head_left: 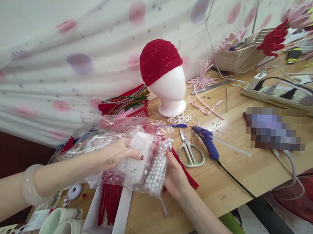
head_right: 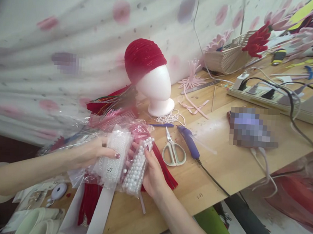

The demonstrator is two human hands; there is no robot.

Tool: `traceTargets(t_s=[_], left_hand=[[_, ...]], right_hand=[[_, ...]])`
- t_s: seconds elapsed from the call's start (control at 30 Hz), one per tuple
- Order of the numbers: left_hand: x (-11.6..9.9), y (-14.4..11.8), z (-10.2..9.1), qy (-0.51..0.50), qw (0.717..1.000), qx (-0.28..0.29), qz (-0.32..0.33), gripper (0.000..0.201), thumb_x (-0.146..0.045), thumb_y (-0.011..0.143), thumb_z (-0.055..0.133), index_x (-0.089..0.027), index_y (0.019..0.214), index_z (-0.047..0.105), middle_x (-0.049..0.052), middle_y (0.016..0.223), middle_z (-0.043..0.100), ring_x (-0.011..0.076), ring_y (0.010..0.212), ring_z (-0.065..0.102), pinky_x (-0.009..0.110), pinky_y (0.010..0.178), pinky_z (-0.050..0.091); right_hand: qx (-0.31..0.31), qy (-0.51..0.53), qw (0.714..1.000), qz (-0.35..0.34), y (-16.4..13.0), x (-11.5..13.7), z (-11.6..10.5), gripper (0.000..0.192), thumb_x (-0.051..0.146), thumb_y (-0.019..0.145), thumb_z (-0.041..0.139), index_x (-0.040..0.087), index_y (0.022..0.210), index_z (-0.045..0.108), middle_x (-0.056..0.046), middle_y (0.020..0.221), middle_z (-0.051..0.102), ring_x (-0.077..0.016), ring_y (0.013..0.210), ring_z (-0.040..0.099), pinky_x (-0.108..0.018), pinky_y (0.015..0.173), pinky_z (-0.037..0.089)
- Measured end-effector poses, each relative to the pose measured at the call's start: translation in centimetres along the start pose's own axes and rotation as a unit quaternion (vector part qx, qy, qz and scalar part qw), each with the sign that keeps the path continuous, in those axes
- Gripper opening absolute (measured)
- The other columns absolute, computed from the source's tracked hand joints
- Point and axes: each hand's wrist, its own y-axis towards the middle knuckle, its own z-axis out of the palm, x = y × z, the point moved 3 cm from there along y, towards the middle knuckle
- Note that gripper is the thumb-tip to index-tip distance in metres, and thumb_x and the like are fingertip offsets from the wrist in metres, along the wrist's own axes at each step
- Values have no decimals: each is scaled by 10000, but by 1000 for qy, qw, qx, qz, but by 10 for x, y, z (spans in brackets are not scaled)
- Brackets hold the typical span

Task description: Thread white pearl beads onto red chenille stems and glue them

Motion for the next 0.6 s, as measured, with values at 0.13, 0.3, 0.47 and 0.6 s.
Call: traceTargets(t_s=[0.13, 0.3, 0.47, 0.6], left_hand=[[2, 0, 7, -106, 992, 68, -11, 321, -259, 638, 796, -181, 940, 724, 68, 931, 772, 242, 813, 727, 372, 773, 574], [-9, -6, -1, -105, 994, 16, 18, 306, -273, 686, 815, -162, 956, 723, 89, 963, 777, 239, 855, 728, 345, 773, 573], [-46, -19, -22, -61, 980, -140, 128, 434, -219, 621, 848, -164, 1026, 702, 88, 1088, 754, 263, 1005, 696, 357, 888, 535], [-67, -33, -32, -54, 958, -204, 195, 400, -223, 681, 805, -192, 1065, 700, 73, 1122, 746, 269, 1079, 673, 361, 922, 519]], right_hand=[[11, -2, 1000, 1, 0, -1, 1, 427, 402, 808, 765, 205, 1174, 670, -72, 1170, 728, -279, 1115, 644, -432, 970, 493], [-6, 27, 999, 17, 3, 4, 0, 410, 440, 862, 708, 170, 1169, 690, -86, 1097, 751, -267, 1014, 686, -412, 914, 533], [-33, 58, 998, 1, 8, 8, -9, 372, 410, 833, 758, 184, 1123, 708, -63, 1066, 763, -229, 887, 716, -367, 841, 570], [-45, 53, 998, 13, 11, 3, -14, 355, 320, 774, 828, 149, 1065, 720, -62, 995, 780, -218, 849, 727, -346, 813, 584]])
